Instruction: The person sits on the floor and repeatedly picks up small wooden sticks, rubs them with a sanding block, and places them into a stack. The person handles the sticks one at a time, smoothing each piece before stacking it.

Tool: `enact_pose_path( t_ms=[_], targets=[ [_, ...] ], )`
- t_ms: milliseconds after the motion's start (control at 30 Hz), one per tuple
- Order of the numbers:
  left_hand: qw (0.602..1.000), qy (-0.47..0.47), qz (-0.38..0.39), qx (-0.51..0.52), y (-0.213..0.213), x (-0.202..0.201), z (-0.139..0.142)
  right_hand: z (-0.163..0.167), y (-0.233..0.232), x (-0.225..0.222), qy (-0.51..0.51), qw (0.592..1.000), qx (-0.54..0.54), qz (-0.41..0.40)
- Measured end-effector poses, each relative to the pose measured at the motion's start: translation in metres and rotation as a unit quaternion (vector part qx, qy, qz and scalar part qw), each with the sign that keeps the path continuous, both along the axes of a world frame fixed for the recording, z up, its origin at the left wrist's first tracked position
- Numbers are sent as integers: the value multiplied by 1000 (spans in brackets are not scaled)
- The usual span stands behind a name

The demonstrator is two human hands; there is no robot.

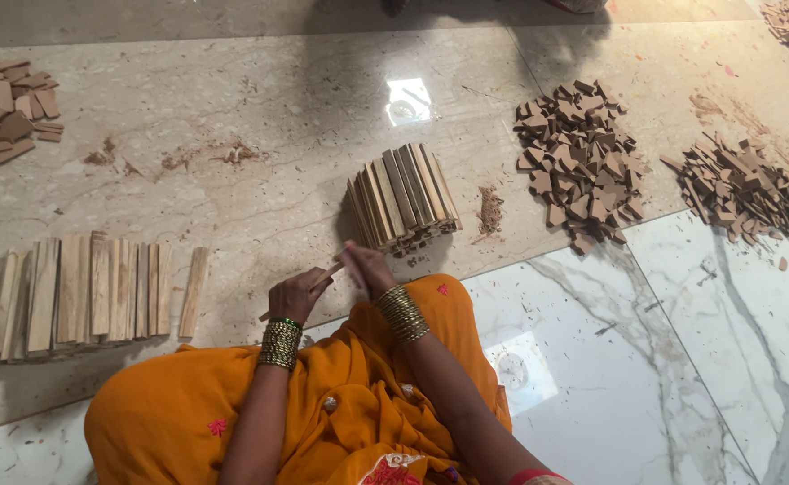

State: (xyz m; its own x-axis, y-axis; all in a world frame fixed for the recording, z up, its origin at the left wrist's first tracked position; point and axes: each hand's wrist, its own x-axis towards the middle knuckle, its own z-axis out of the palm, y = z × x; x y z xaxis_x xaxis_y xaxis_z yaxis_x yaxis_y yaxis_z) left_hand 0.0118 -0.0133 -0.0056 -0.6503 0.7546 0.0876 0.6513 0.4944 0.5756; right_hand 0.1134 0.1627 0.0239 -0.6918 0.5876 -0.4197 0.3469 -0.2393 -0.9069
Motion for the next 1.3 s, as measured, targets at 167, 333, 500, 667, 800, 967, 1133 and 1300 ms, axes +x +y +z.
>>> enact_pose_path(
  t_ms=[167, 333, 500, 667, 800, 967, 1133, 1300],
  targets=[
    [985, 150, -57, -63, 3, -1, -24, 8, 15, 7, 50, 996, 18, 67],
    [978, 198, -58, -12, 6, -3, -50, -3, -21, 3, -18, 849, 511, 134],
    [986, 100, 13, -135, 3, -18, -52, -7, -61, -11, -97, 778, 563, 263],
    [989, 90, -11, -120, -14, -32, -27, 0, -63, -3, -56, 719, 624, 301],
    [992, 101, -3, -71, -18, -30, -9, 6, -46, 2, -18, 773, 571, 276],
    [960, 262, 83, 53, -14, -53, -5, 10, -35, -3, 58, 727, 678, 93],
    [928, 179, 309, -103, -51, -123, -11, 28, 49, 15, -71, 625, 767, -124],
    [856, 67, 460, -227, -91, -144, -27, 39, 107, 39, -211, 606, 716, -275]
  ],
)
